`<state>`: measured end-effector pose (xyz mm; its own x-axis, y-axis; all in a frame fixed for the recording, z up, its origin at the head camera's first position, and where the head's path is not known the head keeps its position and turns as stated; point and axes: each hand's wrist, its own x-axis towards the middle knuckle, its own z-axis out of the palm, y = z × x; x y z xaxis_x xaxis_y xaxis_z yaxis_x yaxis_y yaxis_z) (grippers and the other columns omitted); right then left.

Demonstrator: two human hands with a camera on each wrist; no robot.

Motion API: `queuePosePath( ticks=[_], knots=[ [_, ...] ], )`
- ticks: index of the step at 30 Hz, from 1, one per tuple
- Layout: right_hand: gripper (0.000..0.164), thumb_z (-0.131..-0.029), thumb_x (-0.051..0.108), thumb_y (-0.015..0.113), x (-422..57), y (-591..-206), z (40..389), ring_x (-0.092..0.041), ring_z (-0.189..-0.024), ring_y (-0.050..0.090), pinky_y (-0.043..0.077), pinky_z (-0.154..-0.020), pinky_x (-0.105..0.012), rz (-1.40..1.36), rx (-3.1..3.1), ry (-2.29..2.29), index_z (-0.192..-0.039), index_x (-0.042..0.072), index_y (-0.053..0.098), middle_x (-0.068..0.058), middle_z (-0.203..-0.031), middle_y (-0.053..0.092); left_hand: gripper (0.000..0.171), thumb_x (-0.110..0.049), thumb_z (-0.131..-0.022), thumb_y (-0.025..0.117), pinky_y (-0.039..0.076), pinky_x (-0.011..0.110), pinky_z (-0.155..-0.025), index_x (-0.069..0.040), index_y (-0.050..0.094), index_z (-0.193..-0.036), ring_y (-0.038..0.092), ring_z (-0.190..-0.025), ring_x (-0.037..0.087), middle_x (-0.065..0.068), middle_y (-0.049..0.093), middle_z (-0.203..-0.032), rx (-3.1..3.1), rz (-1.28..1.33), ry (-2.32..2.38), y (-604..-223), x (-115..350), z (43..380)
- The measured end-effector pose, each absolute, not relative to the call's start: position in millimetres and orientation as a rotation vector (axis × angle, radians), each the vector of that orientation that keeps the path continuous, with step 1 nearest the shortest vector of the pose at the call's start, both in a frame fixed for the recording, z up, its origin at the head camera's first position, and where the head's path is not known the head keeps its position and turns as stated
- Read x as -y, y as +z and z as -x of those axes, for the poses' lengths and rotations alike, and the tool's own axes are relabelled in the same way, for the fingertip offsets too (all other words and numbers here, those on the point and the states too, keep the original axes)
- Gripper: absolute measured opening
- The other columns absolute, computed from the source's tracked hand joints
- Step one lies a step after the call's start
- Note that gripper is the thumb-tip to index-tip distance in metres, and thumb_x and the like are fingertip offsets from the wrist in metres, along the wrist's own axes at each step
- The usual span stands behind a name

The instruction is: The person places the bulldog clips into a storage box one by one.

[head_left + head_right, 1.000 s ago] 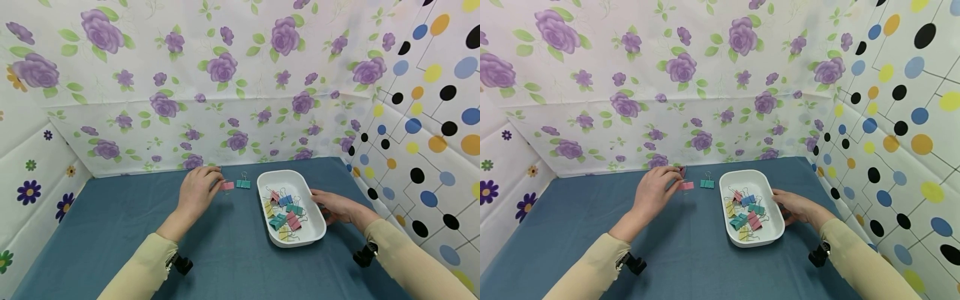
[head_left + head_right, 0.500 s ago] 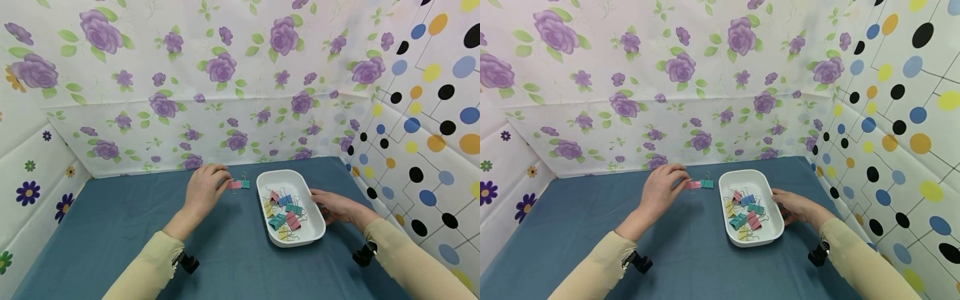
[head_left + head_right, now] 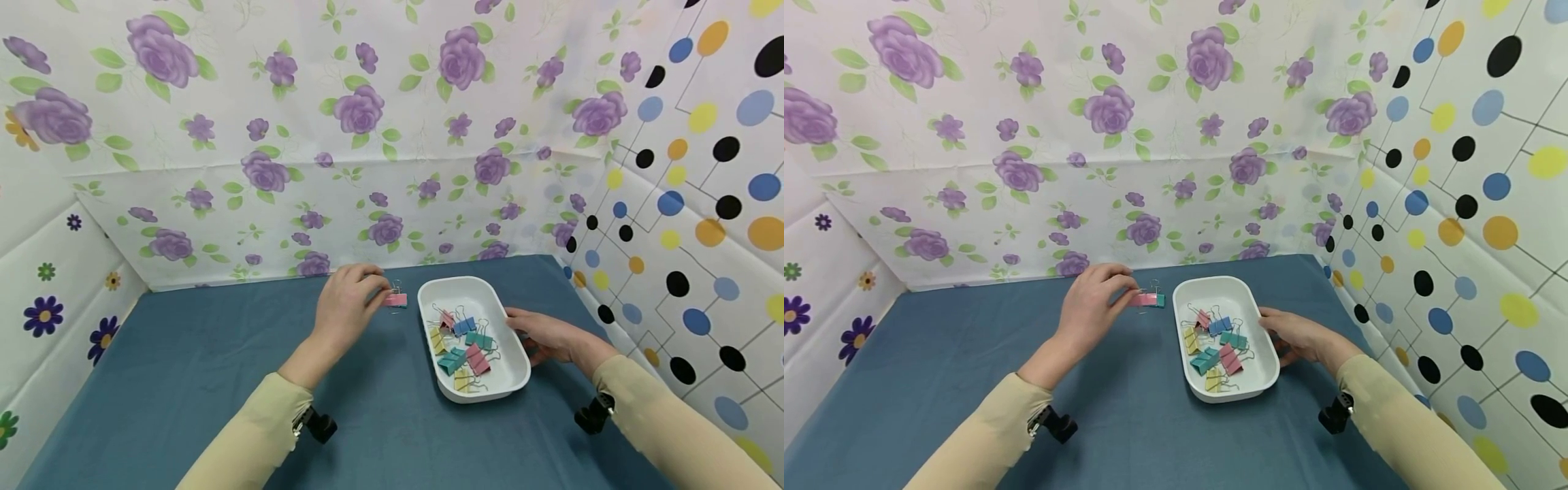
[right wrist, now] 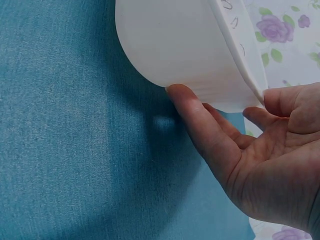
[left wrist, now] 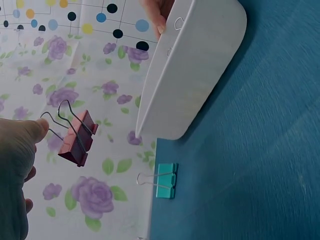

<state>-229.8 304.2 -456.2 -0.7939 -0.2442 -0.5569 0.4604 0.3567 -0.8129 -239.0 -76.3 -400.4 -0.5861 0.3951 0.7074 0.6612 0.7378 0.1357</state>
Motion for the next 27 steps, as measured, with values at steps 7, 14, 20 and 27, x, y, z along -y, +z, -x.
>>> queuePosePath(
  ticks=[7,14,20,27],
  knots=[
    [0.053,-0.099,0.037,0.042,-304,-456,231,-0.034,-0.104,0.053,0.052,-0.07,-0.051,-0.189,-2.007,-1.484,-0.148,0.031,0.022,-0.013,-0.135,0.041,0.009,-0.028,-0.082,0.073,0.043,0.039,-0.089,-0.023,0.071,-0.089,0.054,-0.102,0.021,-0.002,0.06,-0.107,2.254,0.802,-0.512,-400,70,240],
    [0.053,-0.099,0.037,0.042,-304,-457,230,-0.034,-0.104,0.054,0.052,-0.07,-0.052,-0.189,-2.013,-1.483,-0.148,0.031,0.022,-0.013,-0.135,0.041,0.01,-0.03,-0.082,0.072,0.043,0.038,-0.088,-0.024,0.071,-0.089,0.054,-0.102,0.019,-0.004,0.06,-0.106,2.271,0.805,-0.505,-400,64,240],
    [0.053,-0.099,0.037,0.042,-304,-457,230,-0.033,-0.105,0.054,0.052,-0.069,-0.052,-0.19,-2.012,-1.482,-0.148,0.031,0.022,-0.013,-0.135,0.041,0.009,-0.029,-0.082,0.072,0.044,0.037,-0.087,-0.024,0.071,-0.089,0.054,-0.101,0.018,-0.004,0.059,-0.105,2.264,0.819,-0.511,-399,58,238],
    [0.053,-0.099,0.037,0.042,-304,-457,230,-0.033,-0.104,0.054,0.052,-0.069,-0.051,-0.189,-2.011,-1.479,-0.147,0.031,0.022,-0.013,-0.135,0.041,0.007,-0.028,-0.083,0.072,0.043,0.037,-0.089,-0.024,0.07,-0.088,0.053,-0.101,0.018,-0.004,0.059,-0.105,2.257,0.855,-0.515,-401,51,238]
  ],
)
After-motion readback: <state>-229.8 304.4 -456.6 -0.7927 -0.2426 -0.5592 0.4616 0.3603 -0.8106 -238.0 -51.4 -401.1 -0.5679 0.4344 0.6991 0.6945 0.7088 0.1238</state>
